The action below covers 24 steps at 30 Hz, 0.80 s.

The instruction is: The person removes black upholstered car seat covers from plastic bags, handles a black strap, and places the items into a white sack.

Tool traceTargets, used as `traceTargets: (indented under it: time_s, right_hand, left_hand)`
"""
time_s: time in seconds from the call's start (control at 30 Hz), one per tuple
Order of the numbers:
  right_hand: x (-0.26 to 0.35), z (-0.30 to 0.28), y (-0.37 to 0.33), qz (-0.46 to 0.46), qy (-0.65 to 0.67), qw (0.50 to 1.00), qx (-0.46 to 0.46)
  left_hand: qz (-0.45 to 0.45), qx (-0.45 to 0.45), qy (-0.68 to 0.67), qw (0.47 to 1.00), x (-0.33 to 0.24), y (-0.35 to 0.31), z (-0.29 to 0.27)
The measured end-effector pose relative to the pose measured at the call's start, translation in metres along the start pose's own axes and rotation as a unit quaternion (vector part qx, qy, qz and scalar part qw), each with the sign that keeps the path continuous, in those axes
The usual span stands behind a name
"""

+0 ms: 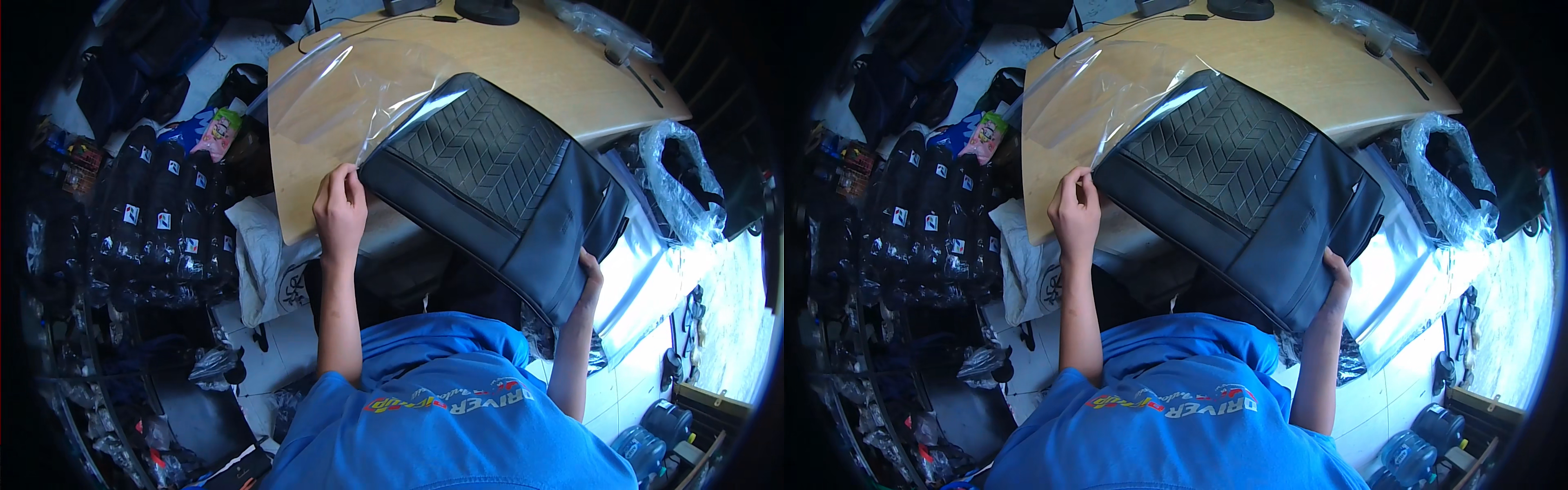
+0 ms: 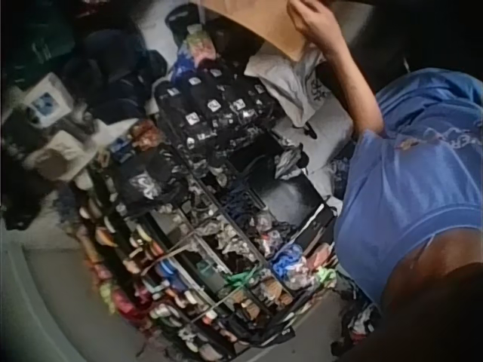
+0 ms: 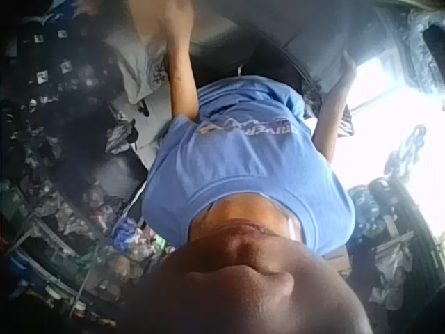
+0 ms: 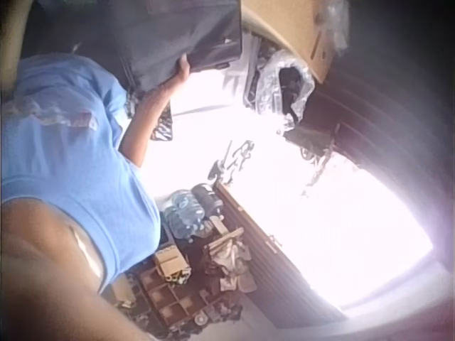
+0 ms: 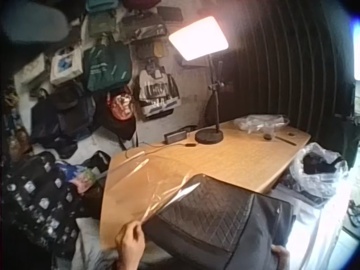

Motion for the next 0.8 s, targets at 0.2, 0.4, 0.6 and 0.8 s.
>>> traceTargets:
  time_s: [0.2, 0.4, 0.6, 0.8]
  right_hand:
    - [-0.005, -0.002, 0.003, 0.008, 0.041, 0.998, 0.046]
    - [-0.009, 0.000, 0.003, -0.028, 0.055, 0.998, 0.005]
    - [-0.002, 0.015, -0.016, -0.076, -0.039, 0.995, -0.054]
    - [0.003, 0.017, -0.022, -0.113, -0.058, 0.990, -0.065]
  left_hand:
    - [-0.040, 0.002, 0.014, 0.999, -0.008, 0.001, 0.002]
    - [-0.065, -0.014, -0.086, 0.994, -0.006, -0.004, 0.001]
    - [-0.030, 0.000, -0.056, 0.998, -0.010, 0.003, -0.009]
    - [0.038, -0.005, -0.019, 0.999, -0.007, 0.002, -0.003]
Point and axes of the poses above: each hand's wrist, its own y-axis towards the middle knuckle, its own z-axis out of the palm, x = y × z, the point moved 2 cm from there along y, towards the middle knuckle, and after that the axes turned 12 degrees about y, right-handed, at the moved point
